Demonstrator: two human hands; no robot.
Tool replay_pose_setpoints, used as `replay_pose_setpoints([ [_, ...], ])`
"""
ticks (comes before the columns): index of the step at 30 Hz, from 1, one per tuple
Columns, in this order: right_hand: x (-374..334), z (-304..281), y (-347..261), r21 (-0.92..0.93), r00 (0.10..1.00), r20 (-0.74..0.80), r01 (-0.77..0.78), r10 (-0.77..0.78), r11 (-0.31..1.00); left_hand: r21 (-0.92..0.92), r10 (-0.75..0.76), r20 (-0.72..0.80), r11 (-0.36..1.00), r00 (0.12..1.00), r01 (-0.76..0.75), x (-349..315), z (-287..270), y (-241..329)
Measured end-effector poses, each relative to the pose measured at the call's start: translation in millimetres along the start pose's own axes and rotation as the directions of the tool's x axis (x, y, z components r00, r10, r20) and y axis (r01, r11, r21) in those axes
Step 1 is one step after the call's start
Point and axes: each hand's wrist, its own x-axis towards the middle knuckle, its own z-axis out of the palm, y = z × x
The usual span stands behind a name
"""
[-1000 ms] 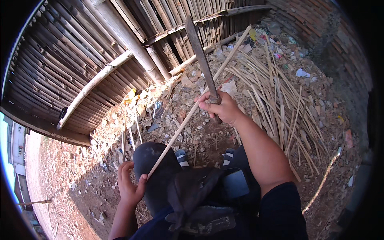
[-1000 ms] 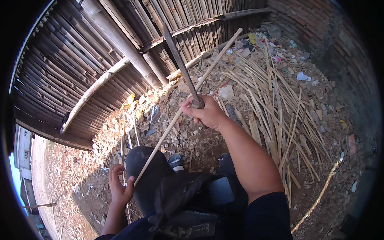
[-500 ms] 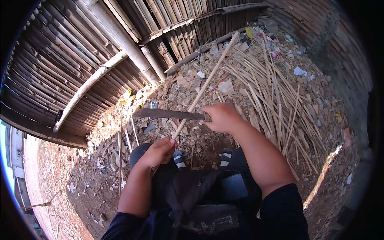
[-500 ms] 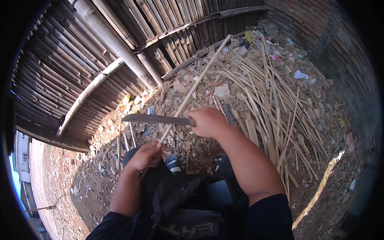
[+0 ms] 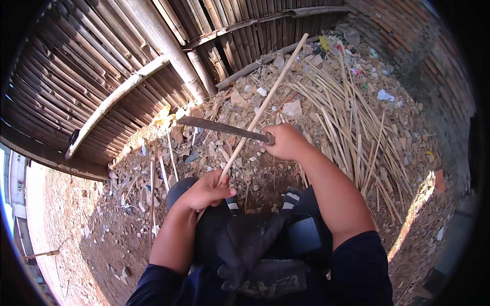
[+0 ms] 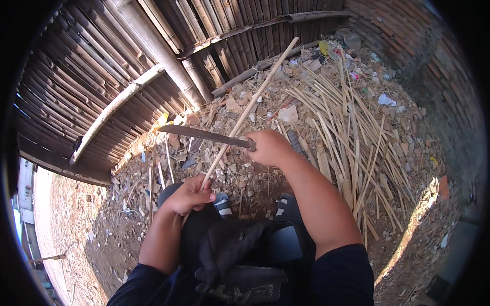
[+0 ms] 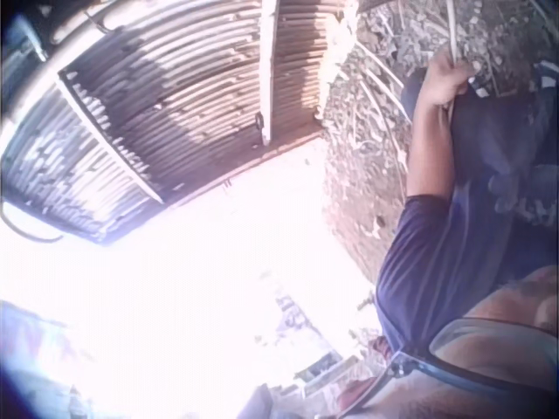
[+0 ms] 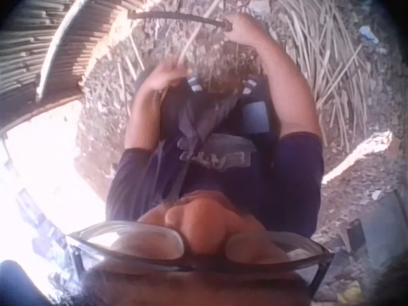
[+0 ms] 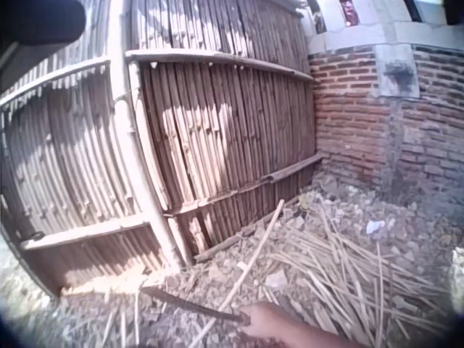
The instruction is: The person shaves a thin wooden strip using a machete by pulling the blade along the surface while holding the strip by hand.
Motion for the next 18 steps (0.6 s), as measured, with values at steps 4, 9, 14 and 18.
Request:
replay_pose_setpoints([
  [4,1.2,18.7,13.5,0.024,0.991,-0.127,0.034,-0.031,0.999,0.019,-0.053,-0.046,0.998,0.998,0.054,2.8,5.4,3.7],
  [9,3.9,11.4,6.0,-0.166,0.990,0.039,0.137,-0.132,0.977,-0.019,0.000,0.032,1.000,0.999,0.000,-1.4,-1.3,-0.7],
  [14,0.6,16.6,6.9,0.020,0.990,-0.136,0.022,-0.019,1.000,-0.048,-0.051,-0.016,0.998,0.999,0.050,-1.4,2.3,4.7],
  [18,5.8,10.0,2.9,-0.050,0.999,-0.048,0.007,-0.010,0.999,-0.013,-0.026,0.013,1.000,1.000,0.026,-1.0,-1.0,0.6],
])
